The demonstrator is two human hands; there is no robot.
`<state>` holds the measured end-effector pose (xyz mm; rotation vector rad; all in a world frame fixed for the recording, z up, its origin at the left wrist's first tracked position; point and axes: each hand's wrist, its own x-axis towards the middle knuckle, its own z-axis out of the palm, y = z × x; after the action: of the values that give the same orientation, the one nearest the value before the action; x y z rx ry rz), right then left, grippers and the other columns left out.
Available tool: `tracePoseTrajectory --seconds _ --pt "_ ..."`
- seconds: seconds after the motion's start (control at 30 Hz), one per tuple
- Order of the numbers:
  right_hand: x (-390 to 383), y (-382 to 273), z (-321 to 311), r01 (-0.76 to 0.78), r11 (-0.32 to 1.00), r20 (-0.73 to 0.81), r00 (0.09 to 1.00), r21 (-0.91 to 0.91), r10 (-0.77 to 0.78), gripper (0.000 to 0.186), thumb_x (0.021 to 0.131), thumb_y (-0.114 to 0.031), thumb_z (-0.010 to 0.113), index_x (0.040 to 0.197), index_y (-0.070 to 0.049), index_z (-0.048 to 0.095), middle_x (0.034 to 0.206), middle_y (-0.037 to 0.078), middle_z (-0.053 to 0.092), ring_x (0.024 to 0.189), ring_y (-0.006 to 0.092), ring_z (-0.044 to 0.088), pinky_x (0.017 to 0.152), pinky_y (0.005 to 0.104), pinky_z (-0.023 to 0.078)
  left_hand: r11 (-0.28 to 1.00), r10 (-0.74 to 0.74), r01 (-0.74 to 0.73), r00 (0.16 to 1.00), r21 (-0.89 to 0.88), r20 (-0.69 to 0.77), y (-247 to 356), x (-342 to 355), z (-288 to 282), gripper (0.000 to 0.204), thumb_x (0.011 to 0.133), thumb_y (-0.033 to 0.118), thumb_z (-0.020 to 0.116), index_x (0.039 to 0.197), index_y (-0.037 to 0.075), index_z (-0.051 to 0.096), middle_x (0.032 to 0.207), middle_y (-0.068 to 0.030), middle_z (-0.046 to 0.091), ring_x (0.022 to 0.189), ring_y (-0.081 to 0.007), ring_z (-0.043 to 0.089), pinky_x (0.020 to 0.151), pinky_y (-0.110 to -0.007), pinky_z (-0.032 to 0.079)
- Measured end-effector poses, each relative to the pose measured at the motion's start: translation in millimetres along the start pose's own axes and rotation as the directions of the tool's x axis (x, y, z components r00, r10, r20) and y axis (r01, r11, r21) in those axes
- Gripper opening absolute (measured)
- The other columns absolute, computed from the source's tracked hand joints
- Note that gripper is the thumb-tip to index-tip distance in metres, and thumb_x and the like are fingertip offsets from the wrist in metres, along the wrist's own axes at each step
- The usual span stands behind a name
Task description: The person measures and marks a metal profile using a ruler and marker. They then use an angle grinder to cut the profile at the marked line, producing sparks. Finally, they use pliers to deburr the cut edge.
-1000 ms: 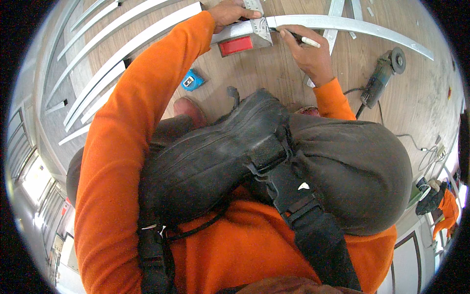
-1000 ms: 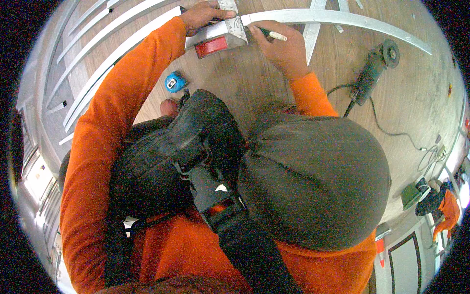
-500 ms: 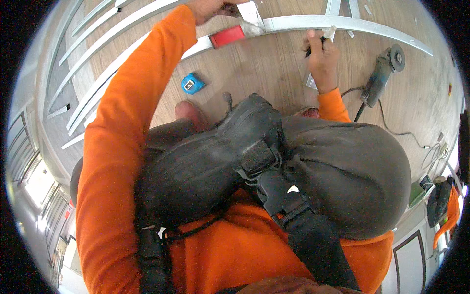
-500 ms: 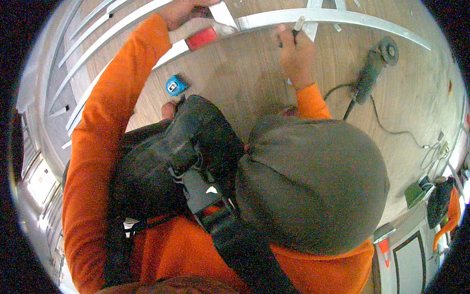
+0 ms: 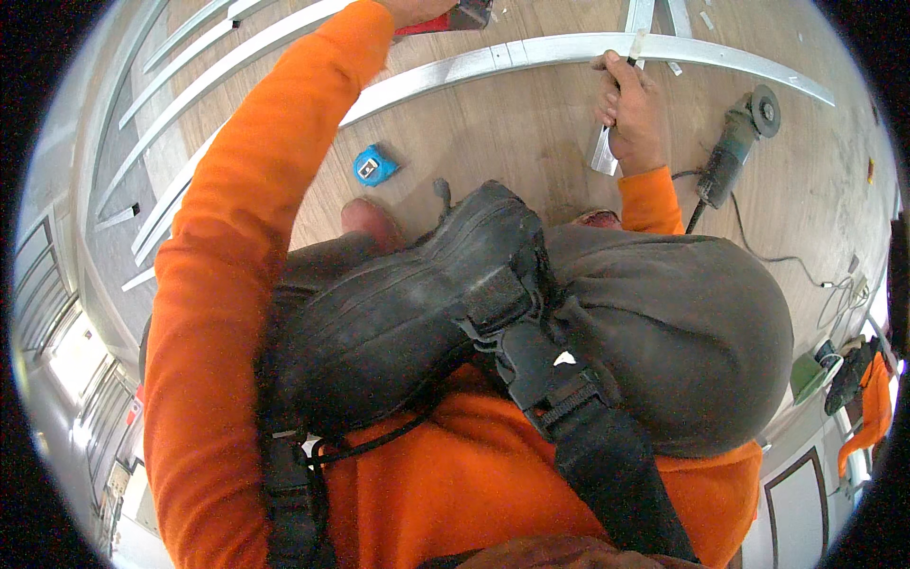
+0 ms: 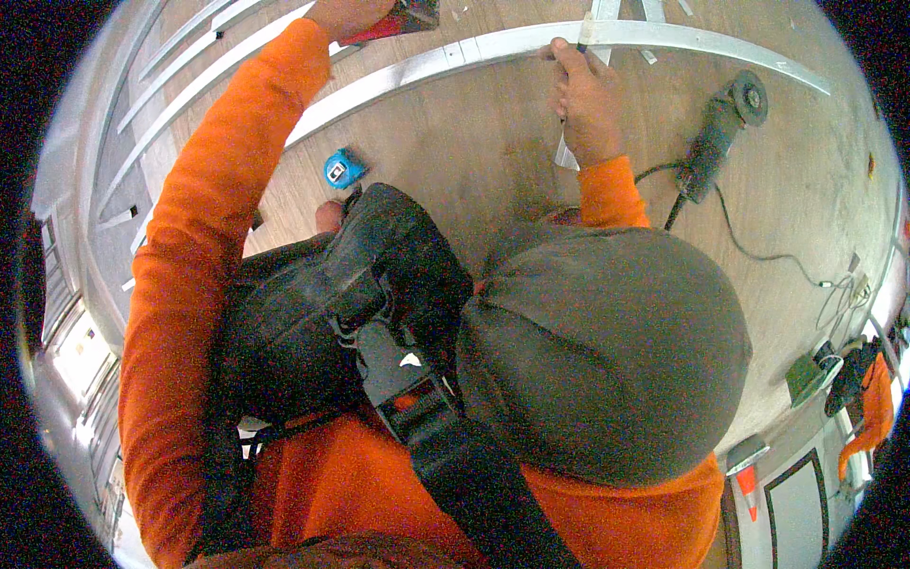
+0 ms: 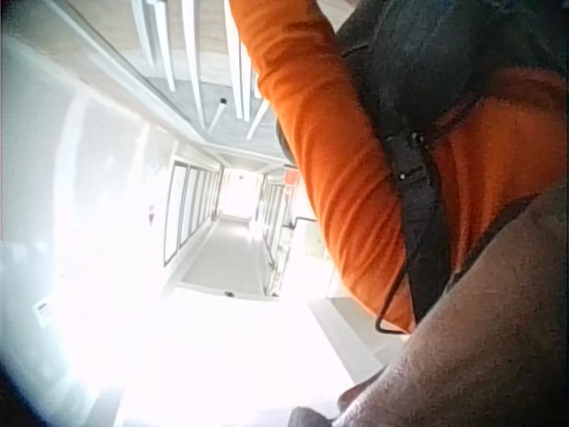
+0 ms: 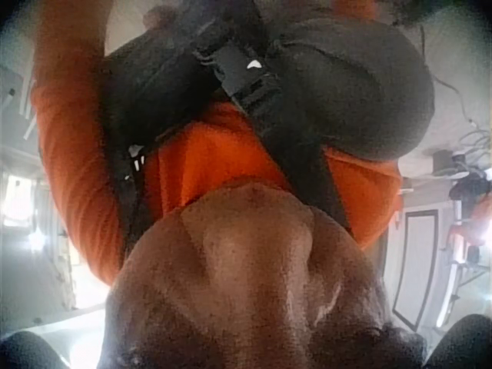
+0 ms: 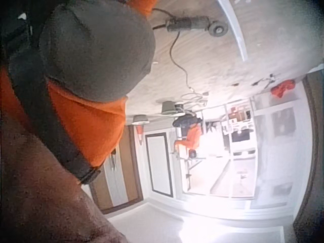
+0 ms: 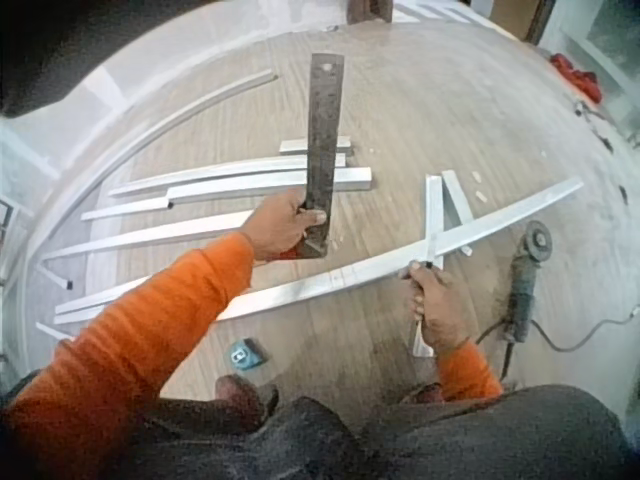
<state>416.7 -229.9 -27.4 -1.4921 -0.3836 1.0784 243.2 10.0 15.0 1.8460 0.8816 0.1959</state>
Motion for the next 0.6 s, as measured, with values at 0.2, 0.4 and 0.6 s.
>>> tracePoseTrajectory --seconds 0.2,0.4,0.6 --pt "6 37 23 -0.123 0.978 0.065 0.989 -0.167 0.136 0.033 0.097 -0.042 0.066 0.091 -0.010 0.065 0.067 -0.006 0.044 0.049 0.0039 0.035 0.043 0.0225 0.028 0.924 -0.276 0.249 0.960 -0.291 -0.055 -1 1 0 0.024 0.096 0.011 0.066 0.113 -0.006 0.067 0.096 -0.0121 0.072 0.079 -0.0218 0.070 0.064 -0.037 0.058" --pt "-8 32 38 -0.175 0.984 0.226 0.960 0.024 0.165 0.033 0.092 -0.042 0.073 0.097 -0.012 0.060 0.076 -0.003 0.055 0.051 0.0041 0.039 0.045 0.0214 0.029 0.791 -0.227 0.221 0.972 -0.571 0.061 4 -10 57 0.031 0.094 0.015 0.069 0.113 -0.008 0.067 0.098 -0.0135 0.071 0.078 -0.0205 0.068 0.065 -0.033 0.058" --pt "-17 32 13 -0.198 0.977 0.121 0.975 0.074 0.188 0.030 0.091 -0.036 0.074 0.101 -0.011 0.062 0.079 -0.003 0.057 0.055 0.0040 0.039 0.046 0.0215 0.029 0.846 0.164 -0.227 0.972 0.482 0.170 -112 -30 34 0.077 0.081 0.060 0.076 0.129 0.001 0.064 0.116 -0.0182 0.071 0.106 -0.0315 0.067 0.092 -0.040 0.051"
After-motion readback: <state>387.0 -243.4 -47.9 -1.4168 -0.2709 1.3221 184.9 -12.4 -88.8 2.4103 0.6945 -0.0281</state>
